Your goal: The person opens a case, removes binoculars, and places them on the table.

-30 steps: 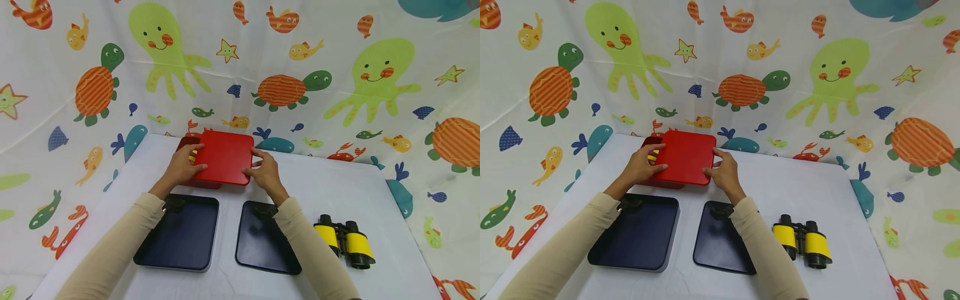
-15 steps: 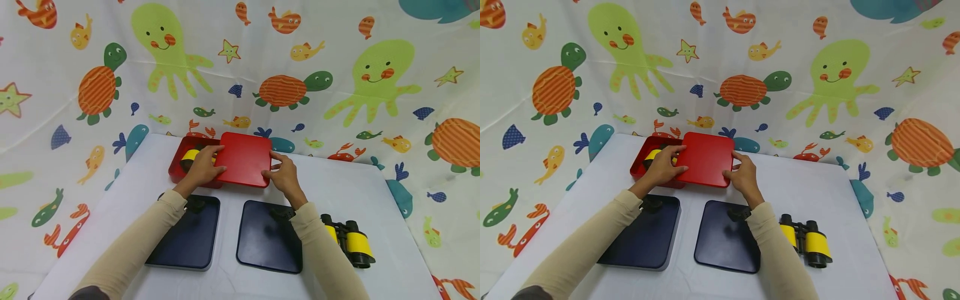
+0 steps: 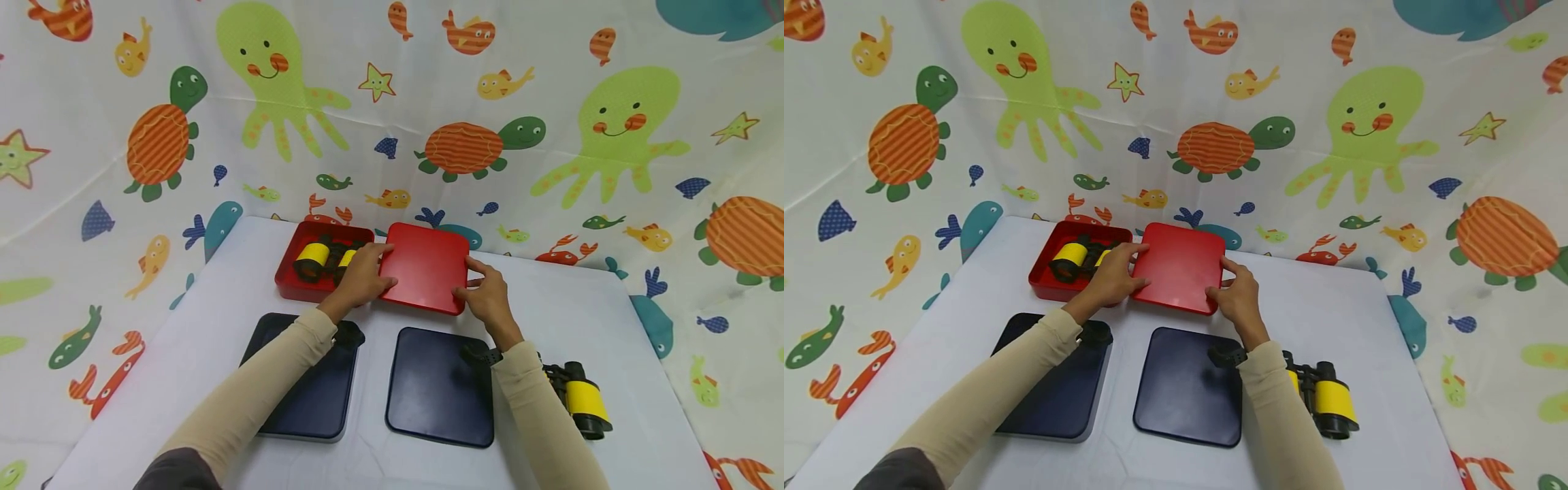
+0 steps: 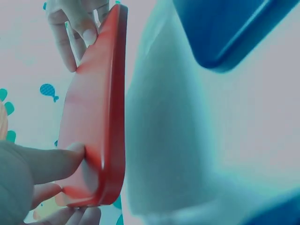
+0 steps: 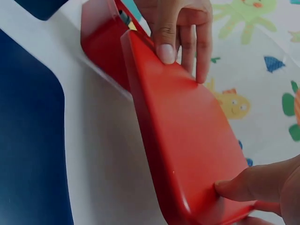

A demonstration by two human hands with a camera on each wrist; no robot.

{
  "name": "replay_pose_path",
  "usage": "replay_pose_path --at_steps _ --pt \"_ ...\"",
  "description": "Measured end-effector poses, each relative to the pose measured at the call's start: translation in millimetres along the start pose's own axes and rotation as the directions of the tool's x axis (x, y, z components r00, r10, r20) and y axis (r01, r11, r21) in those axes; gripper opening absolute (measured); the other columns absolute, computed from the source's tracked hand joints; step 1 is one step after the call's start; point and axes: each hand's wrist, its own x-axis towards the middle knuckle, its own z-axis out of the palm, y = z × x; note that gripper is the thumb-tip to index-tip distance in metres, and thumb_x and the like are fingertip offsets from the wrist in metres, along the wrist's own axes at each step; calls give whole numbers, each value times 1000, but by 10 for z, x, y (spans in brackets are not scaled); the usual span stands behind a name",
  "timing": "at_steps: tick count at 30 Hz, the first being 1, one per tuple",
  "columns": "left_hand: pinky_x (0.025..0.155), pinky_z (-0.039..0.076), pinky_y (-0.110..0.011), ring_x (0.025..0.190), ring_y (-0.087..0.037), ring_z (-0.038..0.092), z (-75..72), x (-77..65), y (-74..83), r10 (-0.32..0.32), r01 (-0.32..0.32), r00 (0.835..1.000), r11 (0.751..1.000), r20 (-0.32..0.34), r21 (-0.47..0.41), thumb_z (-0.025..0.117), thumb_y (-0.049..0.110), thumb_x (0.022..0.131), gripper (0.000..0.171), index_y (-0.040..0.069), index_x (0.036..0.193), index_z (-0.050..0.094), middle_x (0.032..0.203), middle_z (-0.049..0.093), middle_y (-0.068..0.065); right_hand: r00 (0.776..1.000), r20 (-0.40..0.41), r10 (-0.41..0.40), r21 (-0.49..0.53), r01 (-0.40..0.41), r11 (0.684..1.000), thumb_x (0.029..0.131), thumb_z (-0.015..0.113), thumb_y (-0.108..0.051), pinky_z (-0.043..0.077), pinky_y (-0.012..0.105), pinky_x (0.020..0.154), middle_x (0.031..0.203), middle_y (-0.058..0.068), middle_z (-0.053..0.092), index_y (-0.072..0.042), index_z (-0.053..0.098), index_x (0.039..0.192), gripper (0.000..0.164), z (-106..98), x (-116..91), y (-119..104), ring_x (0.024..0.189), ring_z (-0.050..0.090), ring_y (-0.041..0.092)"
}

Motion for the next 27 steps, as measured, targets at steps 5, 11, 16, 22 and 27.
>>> replay_pose_path --at_steps 5,11,16,22,27 --pt "124 43 -52 145 -37 51 130 65 62 5 -6 1000 999 22 42 86 20 90 75 6 156 53 155 56 -19 999 2 34 1 -34 999 93 80 -10 62 31 82 162 10 49 -20 42 164 82 -78 22 86 126 59 34" --pt "123 44 -51 142 -38 52 251 120 139 -34 31 998 998 53 59 86 18 89 77 4 156 51 154 55 -21 996 19 85 -28 -85 996 94 78 -6 62 31 84 163 12 48 -19 40 165 82 -137 69 156 126 61 34" --pt "123 45 -50 142 -37 52 337 151 165 -68 60 994 994 84 91 85 17 89 78 5 158 50 155 55 -20 992 18 129 -43 -128 991 95 77 -5 62 31 84 160 15 50 -19 40 165 81 -147 93 191 125 61 34" --pt "121 47 -49 144 -37 51 411 162 126 -99 85 989 988 111 126 86 17 89 79 5 159 48 155 55 -20 986 37 160 -69 -157 985 94 77 -5 61 31 85 154 17 55 -18 42 164 80 -107 158 271 120 63 33" --pt "121 47 -50 143 -36 51 456 179 98 -119 100 984 985 129 141 86 17 90 80 6 159 48 155 54 -20 985 39 170 -87 -166 982 94 77 -3 61 35 89 152 19 57 -16 43 164 79 -66 205 317 118 64 34"
